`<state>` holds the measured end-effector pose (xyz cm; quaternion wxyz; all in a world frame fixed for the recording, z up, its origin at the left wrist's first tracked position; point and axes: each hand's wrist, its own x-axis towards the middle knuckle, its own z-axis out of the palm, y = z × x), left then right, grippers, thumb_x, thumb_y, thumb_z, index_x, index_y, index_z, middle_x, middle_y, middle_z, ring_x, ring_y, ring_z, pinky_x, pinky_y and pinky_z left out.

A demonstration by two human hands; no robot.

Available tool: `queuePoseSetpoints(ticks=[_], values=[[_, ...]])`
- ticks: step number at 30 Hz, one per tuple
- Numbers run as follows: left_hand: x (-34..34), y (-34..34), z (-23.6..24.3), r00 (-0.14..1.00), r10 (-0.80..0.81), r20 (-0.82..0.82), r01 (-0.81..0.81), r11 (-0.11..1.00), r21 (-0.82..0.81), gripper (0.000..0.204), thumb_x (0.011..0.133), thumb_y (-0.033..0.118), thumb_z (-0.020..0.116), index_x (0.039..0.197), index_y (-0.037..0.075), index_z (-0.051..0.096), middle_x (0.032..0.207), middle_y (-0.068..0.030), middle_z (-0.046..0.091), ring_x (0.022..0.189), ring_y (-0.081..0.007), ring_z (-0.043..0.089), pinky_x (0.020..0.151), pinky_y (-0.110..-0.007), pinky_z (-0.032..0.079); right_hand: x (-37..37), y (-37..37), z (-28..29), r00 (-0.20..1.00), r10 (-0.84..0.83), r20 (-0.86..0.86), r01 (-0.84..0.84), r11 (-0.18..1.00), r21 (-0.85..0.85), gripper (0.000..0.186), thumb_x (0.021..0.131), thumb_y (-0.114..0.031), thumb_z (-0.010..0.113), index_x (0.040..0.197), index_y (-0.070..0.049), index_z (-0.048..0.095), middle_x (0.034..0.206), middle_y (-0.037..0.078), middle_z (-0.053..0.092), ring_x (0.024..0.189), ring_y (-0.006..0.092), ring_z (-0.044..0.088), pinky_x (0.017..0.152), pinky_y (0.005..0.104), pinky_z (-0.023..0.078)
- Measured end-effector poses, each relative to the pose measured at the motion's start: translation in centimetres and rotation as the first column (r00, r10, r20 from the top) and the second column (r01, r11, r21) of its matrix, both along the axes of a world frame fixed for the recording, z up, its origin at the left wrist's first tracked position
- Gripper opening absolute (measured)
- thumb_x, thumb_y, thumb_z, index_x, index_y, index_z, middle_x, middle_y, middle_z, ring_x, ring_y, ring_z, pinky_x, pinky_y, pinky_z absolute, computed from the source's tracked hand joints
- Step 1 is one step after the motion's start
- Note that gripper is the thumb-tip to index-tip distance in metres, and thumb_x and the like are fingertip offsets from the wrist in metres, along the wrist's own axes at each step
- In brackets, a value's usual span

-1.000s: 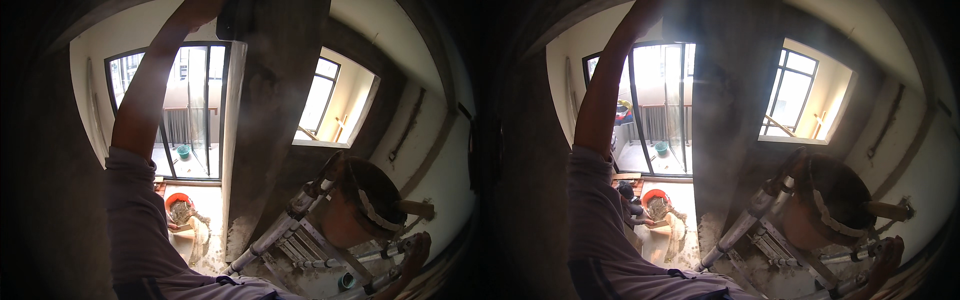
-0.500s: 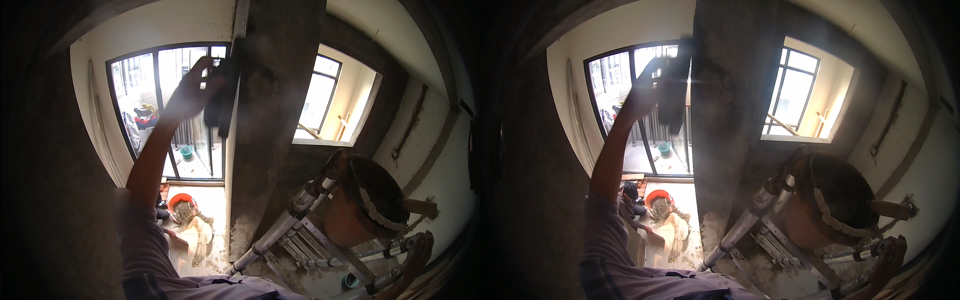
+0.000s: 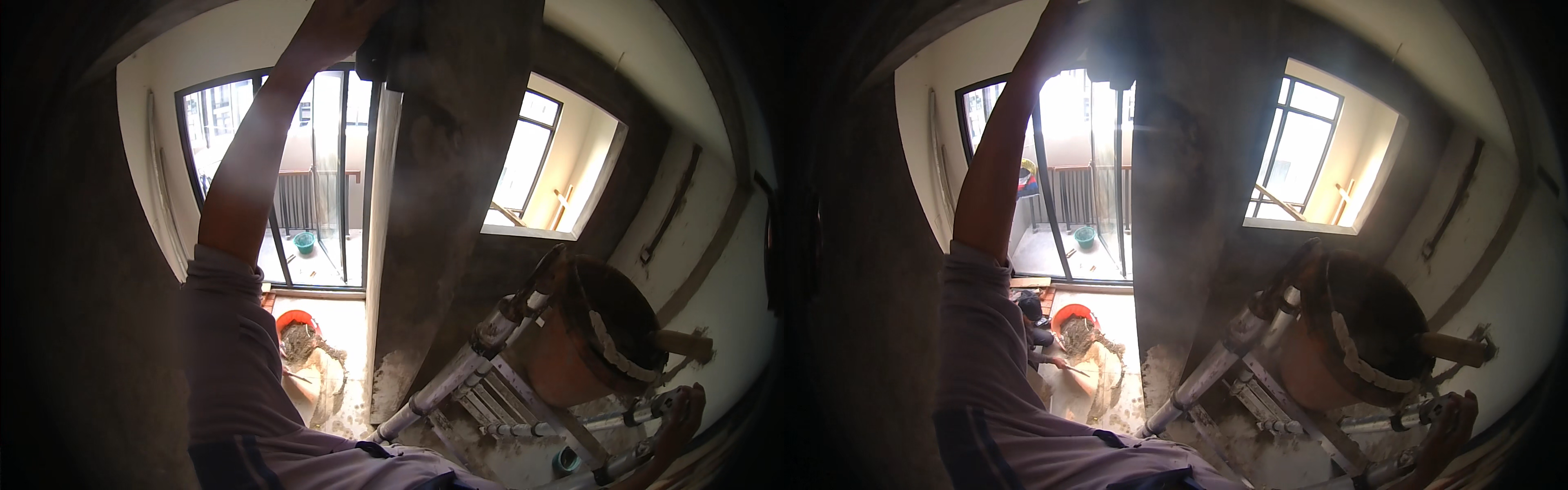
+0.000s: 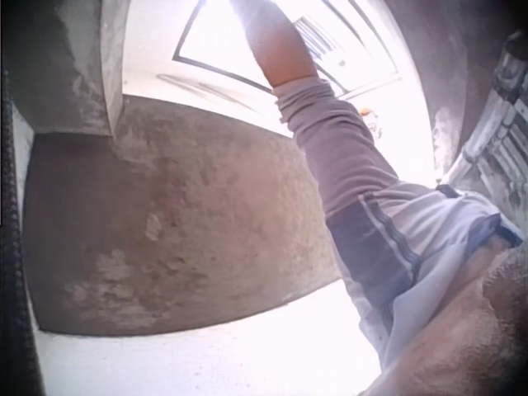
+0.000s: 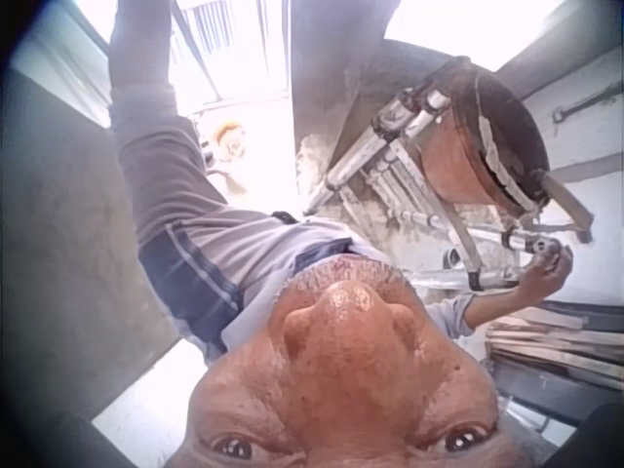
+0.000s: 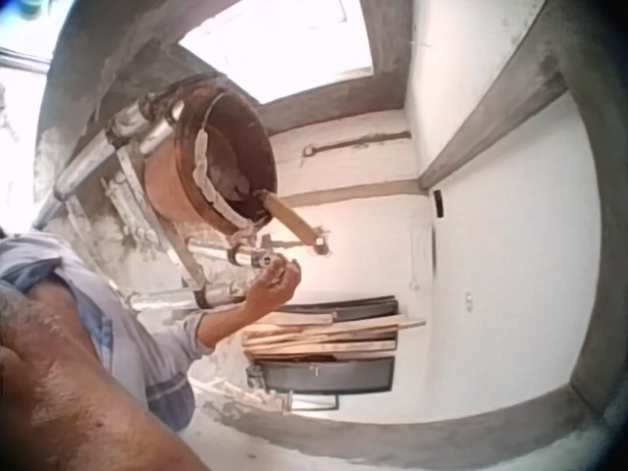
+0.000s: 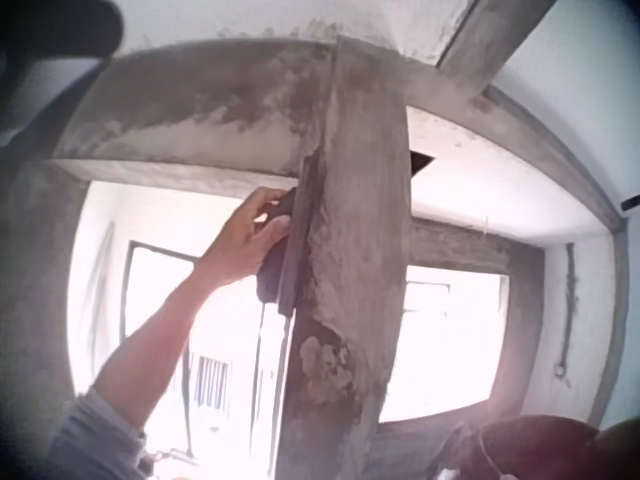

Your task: The person applies plaster to a concrete wall surface using a trowel and a hawk, smoothing the material across the wall while standing on a ladder. The person repeatedly loads the trowel from the hawk and spreads the mixture onto the wall.

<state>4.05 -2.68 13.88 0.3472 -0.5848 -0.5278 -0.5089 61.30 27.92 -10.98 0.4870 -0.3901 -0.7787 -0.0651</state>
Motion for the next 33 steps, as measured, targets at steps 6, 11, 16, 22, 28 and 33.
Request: queuePoseSetpoints(ticks=[6,11,16,22,28,33], values=[[-5.1,-0.5,-9.2,0.995,0.092,-0.050,-0.091,0.996,0.020,0.041,0.092,0.025,0.061,0.127,0.006,0.050,0.112,-0.0126,0.062,0.099,-0.0218,0.062,0.083,-0.035,0.050,-0.4,-0.2,0.2,1.000,-0.018,0.004,0.018,0.999,-0.034,0.028,0.098,-0.022,0.049,0.105,0.004,0.057,0.118,0.020,0.056,0.106,0.0305,0.055,0.093,0.0389,0.041],[-2.3,-2.3,-27.3,0.886,0.039,0.462,0.093,0.961,-0.260,0.044,0.091,0.028,0.062,0.126,0.004,0.050,0.112,-0.0143,0.058,0.096,-0.0254,0.061,0.075,-0.034,0.053,0.0,0.3,0.0,0.998,-0.068,-0.019,0.067,0.998,-0.015,0.024,0.099,-0.019,0.048,0.101,0.002,0.059,0.113,0.021,0.057,0.107,0.0342,0.055,0.093,0.0419,0.042],[-3.6,-2.9,-27.0,0.965,0.152,0.213,-0.133,0.986,-0.099,0.044,0.092,0.031,0.058,0.125,0.002,0.051,0.113,-0.0217,0.060,0.108,-0.0346,0.059,0.095,-0.042,0.045,2.1,2.2,0.1,0.974,-0.129,0.187,0.147,0.986,-0.082,0.033,0.097,-0.022,0.048,0.117,0.003,0.056,0.122,0.019,0.056,0.113,0.0307,0.054,0.098,0.0401,0.041],[-5.8,-0.2,-7.3,0.995,0.059,-0.078,-0.033,0.955,0.296,0.038,0.095,0.026,0.056,0.126,0.005,0.050,0.109,-0.0158,0.063,0.098,-0.0240,0.064,0.083,-0.036,0.050,0.7,0.1,1.2,0.998,-0.043,0.044,0.050,0.983,-0.179,0.038,0.097,-0.020,0.044,0.128,0.001,0.050,0.127,0.018,0.053,0.119,0.0305,0.051,0.101,0.0401,0.039],[-5.4,1.7,-3.7,0.978,0.111,-0.177,-0.058,0.957,0.283,0.037,0.095,0.022,0.053,0.124,0.000,0.050,0.111,-0.0189,0.063,0.100,-0.0269,0.063,0.086,-0.037,0.048,-0.7,-1.8,1.4,0.997,-0.023,0.070,0.024,1.000,-0.016,0.035,0.094,-0.026,0.060,0.117,0.000,0.061,0.115,0.015,0.061,0.100,0.0274,0.060,0.086,0.0359,0.047],[-5.0,1.7,-15.0,0.996,0.056,-0.068,-0.040,0.977,0.211,0.031,0.092,0.024,0.058,0.116,0.005,0.059,0.106,-0.0200,0.061,0.101,-0.0364,0.059,0.088,-0.043,0.047,-1.9,-3.1,1.8,0.996,-0.048,0.074,0.049,0.999,-0.020,0.035,0.093,-0.028,0.060,0.114,0.000,0.063,0.113,0.017,0.061,0.099,0.0293,0.060,0.086,0.0375,0.048]])
